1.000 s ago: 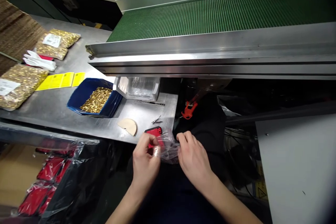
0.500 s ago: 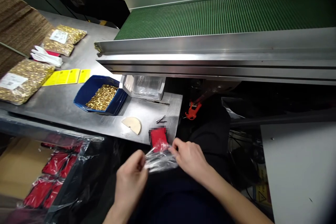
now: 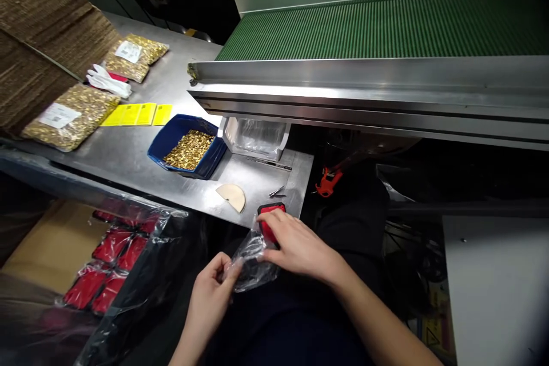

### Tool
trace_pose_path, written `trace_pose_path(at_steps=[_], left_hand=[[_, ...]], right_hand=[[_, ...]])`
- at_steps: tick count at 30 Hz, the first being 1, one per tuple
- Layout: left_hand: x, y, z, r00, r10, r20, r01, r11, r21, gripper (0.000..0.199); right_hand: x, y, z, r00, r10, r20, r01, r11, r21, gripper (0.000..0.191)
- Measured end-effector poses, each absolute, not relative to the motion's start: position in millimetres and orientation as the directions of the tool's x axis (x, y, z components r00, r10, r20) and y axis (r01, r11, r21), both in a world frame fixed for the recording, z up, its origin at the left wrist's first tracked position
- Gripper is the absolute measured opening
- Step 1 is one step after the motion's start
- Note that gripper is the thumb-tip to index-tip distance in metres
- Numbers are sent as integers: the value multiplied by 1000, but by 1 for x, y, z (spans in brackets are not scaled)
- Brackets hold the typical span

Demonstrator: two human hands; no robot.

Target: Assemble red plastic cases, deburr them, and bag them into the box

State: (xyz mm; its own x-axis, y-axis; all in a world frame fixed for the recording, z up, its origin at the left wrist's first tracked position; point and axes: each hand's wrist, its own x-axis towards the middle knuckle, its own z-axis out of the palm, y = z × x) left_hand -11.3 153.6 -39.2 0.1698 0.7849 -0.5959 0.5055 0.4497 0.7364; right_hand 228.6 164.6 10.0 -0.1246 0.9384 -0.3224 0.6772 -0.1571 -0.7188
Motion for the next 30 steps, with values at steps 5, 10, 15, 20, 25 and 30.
trace_pose_path(at_steps=[5, 10, 15, 20, 25, 30], left_hand=[[-24, 160, -55, 75, 723, -687, 347, 627, 698, 55], [-28, 167, -71, 64, 700, -712, 269, 675, 687, 54], [-23, 173, -67, 91, 679, -728, 247, 693, 677, 53], [-11, 176, -64, 101, 678, -728, 247, 691, 679, 55], [11, 176, -64, 143, 659, -738, 243, 699, 672, 48], [28, 179, -56, 213, 672, -709, 309, 642, 701, 50]], right_hand=[[248, 110, -9, 86, 774, -627, 12, -630, -776, 31], [208, 90, -54, -66, 606, -793, -527, -696, -488, 54], [187, 110, -75, 129, 580, -804, -738, -486, -468, 55], [211, 100, -49, 329, 680, -656, -595, -390, -703, 42], [226, 68, -3, 138, 982, -128, 216, -156, -964, 14], [214, 50, -4, -93, 985, -142, 703, -36, -710, 12]])
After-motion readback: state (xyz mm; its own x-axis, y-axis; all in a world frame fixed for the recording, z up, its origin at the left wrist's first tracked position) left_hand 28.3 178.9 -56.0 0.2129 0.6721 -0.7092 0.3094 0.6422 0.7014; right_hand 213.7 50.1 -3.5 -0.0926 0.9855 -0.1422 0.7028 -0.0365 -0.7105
